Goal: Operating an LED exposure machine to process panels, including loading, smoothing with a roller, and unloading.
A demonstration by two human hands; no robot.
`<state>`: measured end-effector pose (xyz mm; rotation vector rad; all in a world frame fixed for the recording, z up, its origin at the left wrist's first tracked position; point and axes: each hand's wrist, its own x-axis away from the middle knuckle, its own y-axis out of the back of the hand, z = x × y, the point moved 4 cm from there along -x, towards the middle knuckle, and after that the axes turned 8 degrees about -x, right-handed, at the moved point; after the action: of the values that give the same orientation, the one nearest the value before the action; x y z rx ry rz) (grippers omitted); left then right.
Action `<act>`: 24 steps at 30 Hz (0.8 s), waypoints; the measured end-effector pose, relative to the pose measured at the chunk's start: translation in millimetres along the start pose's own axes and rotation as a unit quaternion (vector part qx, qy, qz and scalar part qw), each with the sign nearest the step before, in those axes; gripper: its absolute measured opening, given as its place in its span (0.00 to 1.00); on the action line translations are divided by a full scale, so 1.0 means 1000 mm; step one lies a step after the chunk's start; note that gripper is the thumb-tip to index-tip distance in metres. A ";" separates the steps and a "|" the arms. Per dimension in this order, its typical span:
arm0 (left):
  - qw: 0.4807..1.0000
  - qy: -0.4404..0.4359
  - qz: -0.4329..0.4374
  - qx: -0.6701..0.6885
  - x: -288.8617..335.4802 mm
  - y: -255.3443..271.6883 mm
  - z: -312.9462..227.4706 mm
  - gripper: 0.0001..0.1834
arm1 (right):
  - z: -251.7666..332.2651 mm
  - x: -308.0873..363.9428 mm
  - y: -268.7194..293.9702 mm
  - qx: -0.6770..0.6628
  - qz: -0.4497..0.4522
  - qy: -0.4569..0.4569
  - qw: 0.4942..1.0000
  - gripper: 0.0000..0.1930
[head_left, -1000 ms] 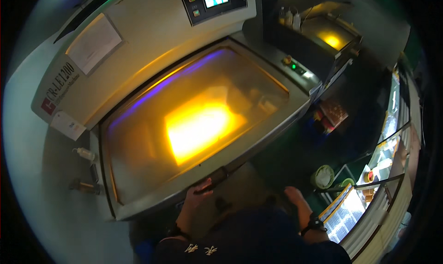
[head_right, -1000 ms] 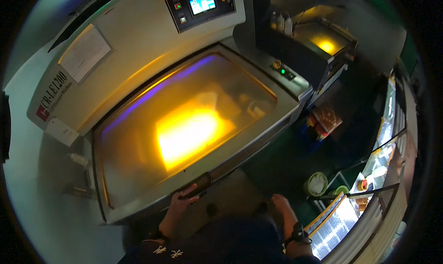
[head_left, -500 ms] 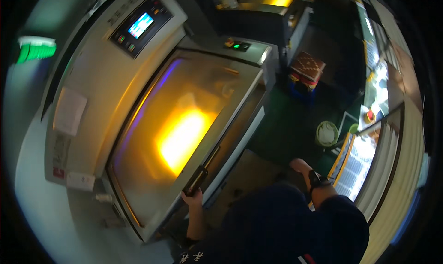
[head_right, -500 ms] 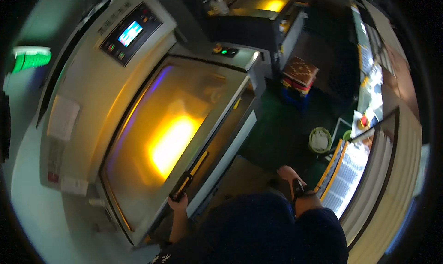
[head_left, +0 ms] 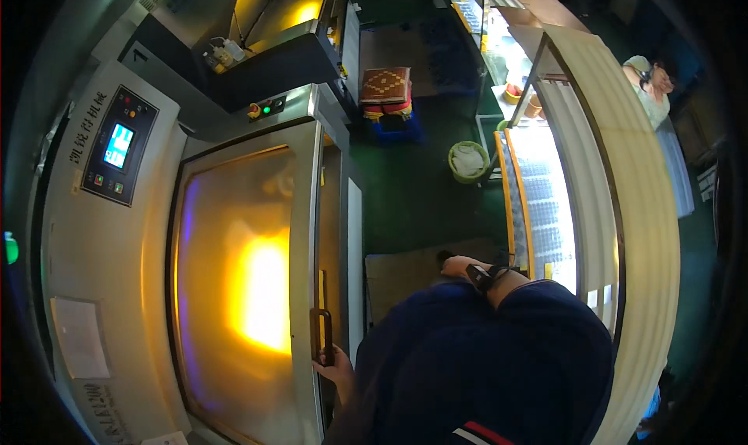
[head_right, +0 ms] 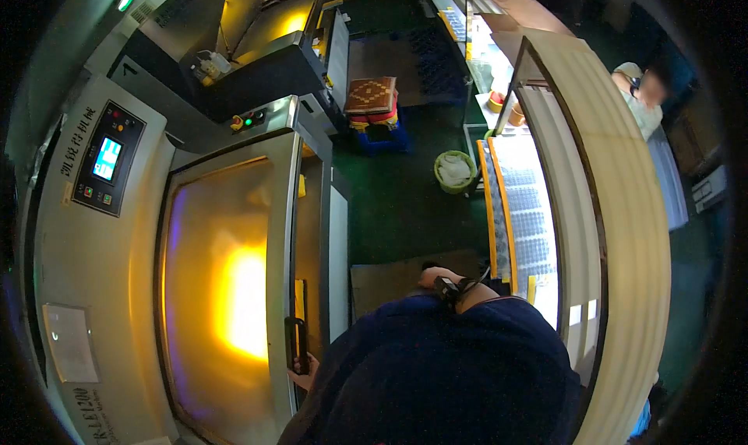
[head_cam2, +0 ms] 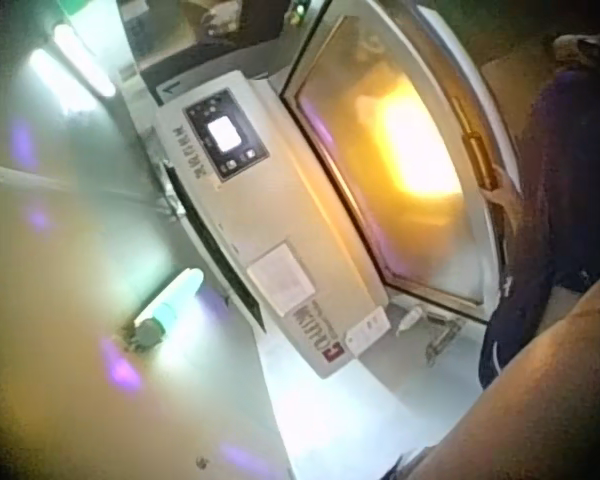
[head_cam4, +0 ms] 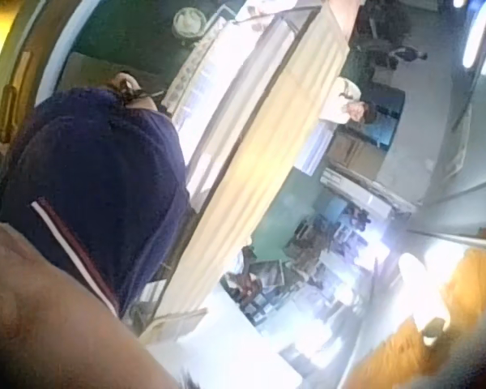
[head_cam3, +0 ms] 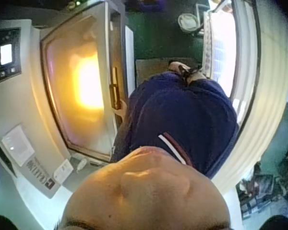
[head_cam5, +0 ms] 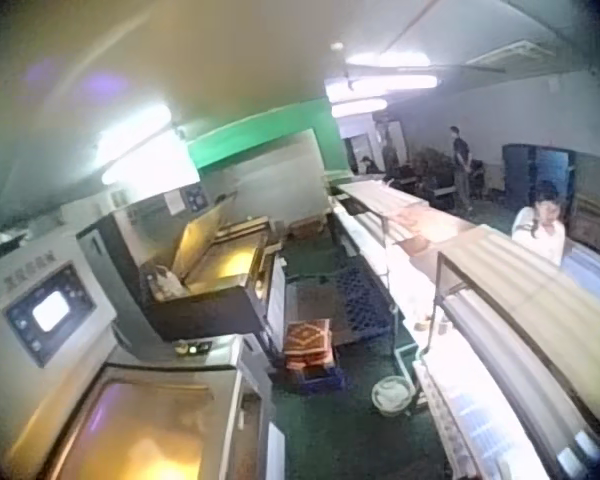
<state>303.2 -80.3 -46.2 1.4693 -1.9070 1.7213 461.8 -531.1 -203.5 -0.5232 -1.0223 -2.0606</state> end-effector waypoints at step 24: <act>0.940 0.151 0.128 -0.277 0.003 0.032 -0.008 0.12 | 0.010 -0.071 -0.019 0.348 0.030 0.149 0.925 0.13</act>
<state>274.6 -80.5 -62.8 0.7367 -2.2201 1.2361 491.5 -483.6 -251.6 0.1248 -1.4188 -1.5101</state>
